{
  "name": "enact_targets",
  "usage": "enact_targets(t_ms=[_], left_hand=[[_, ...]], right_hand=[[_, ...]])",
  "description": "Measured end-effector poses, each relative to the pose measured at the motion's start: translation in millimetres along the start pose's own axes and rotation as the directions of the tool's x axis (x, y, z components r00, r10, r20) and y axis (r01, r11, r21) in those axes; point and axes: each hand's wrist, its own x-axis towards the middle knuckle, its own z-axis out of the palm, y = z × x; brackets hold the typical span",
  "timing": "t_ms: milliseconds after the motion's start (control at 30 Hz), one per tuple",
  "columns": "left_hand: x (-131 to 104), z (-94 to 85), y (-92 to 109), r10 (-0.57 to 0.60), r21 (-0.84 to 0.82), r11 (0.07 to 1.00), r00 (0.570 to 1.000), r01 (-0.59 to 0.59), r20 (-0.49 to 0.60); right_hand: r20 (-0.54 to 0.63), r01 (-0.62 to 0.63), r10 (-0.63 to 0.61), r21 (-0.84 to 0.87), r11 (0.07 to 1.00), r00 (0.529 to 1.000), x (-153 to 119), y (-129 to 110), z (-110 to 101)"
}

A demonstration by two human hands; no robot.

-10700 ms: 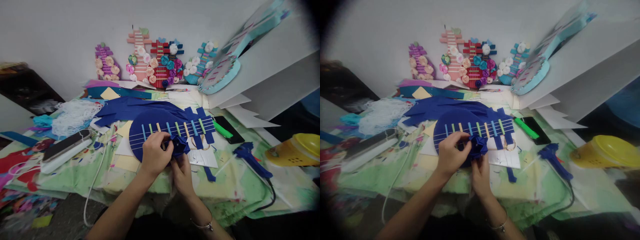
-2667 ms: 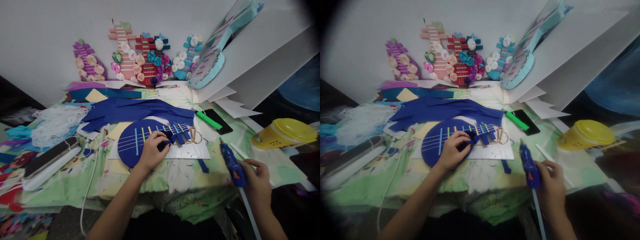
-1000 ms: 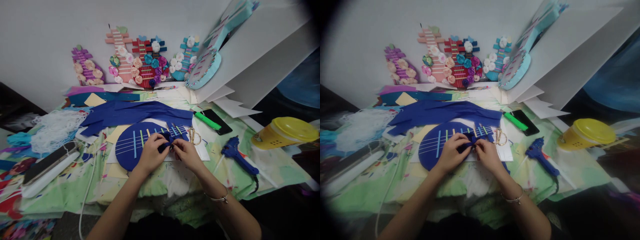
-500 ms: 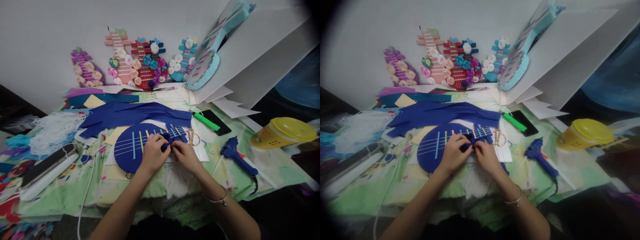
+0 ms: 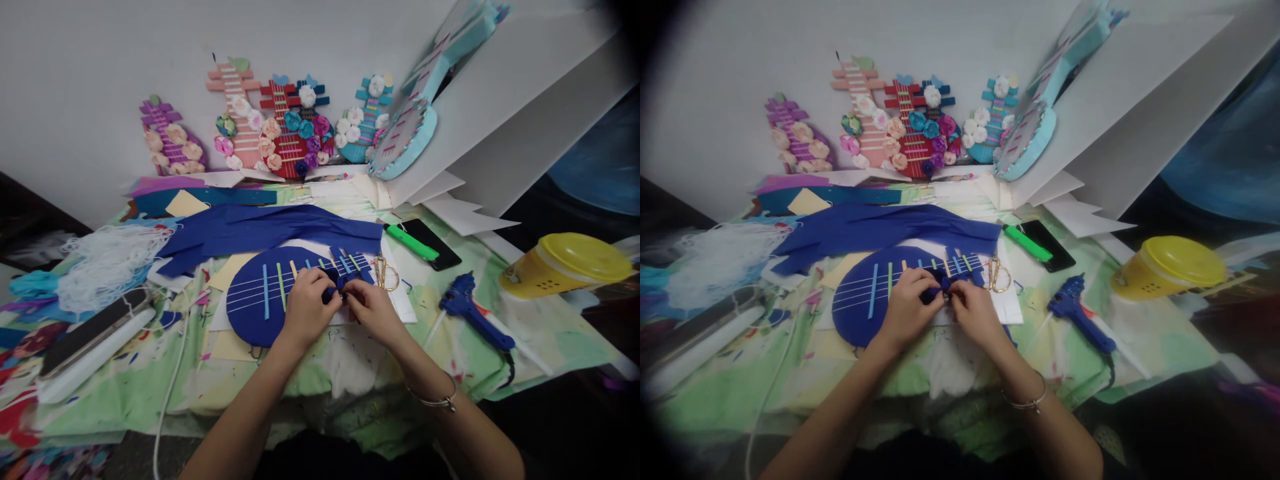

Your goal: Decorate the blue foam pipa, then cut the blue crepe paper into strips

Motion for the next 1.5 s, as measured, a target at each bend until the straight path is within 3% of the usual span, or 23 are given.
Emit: enact_targets(t_ms=[233,367,533,700,833,933,1033,1100,1133,1200,1233,1300,1400,1500], left_hand=[[-3,-3.0,-1,-0.007,-0.021,1.000,1.000,0.007,-0.002],[-6,-16.0,-3,0.031,-0.025,0.999,0.999,-0.032,-0.045],[-9,-45.8,-16,0.044,0.031,0.999,0.995,-0.041,-0.093],[-14,-65.9,-38,0.000,0.029,1.000,0.998,0.002,-0.067],[-19,-66.8,-44,-0.151,-0.014,0.989,0.986,0.150,-0.075],[-18,-65.9,-44,-0.163,-0.003,0.987,0.984,0.163,-0.070],[-14,-70.2,-54,-0.133,0.125,0.980,0.980,0.152,-0.151],[-12,-76.6,-70,-0.203,0.218,0.943,0.953,0.252,-0.224],[-12,-80.3,-80,-0.295,0.230,0.905,0.919,0.357,-0.263],[-14,-87.5,-100,-0.578,0.118,0.772,0.767,0.625,-0.278],[-15,-90.5,-108,-0.701,0.030,0.692,0.682,0.721,-0.208],[-20,-94.8,-117,-0.791,-0.077,0.612,0.609,0.787,-0.058],[-26,-98.6,-115,-0.769,-0.237,0.590,0.627,0.772,0.125],[-34,-101.0,-102,-0.730,-0.398,0.549,0.653,0.735,0.200]], right_hand=[[0.013,-0.036,0.035,0.086,0.996,0.999,1,4,1],[0.018,-0.067,0.065,0.162,0.985,0.998,-2,8,-2],[-0.154,-0.094,0.112,0.117,0.989,0.982,-25,12,-33],[-0.441,-0.214,0.191,-0.001,0.977,0.877,-62,24,-76],[-0.612,-0.373,0.243,-0.091,0.923,0.753,-86,41,-97],[-0.680,-0.454,0.165,-0.271,0.848,0.714,-96,53,-108],[-0.673,-0.474,-0.025,-0.546,0.691,0.739,-104,61,-118],[-0.662,-0.474,-0.079,-0.610,0.636,0.746,-108,61,-121],[-0.672,-0.480,-0.061,-0.586,0.652,0.738,-111,61,-120],[-0.698,-0.481,0.033,-0.459,0.747,0.716,-114,57,-113],[-0.688,-0.462,0.094,-0.373,0.804,0.719,-114,55,-108],[-0.628,-0.396,0.187,-0.210,0.894,0.755,-111,49,-93],[-0.457,-0.276,0.245,-0.001,0.961,0.855,-99,38,-66],[-0.213,-0.204,0.237,0.165,0.965,0.948,-83,24,-44]])
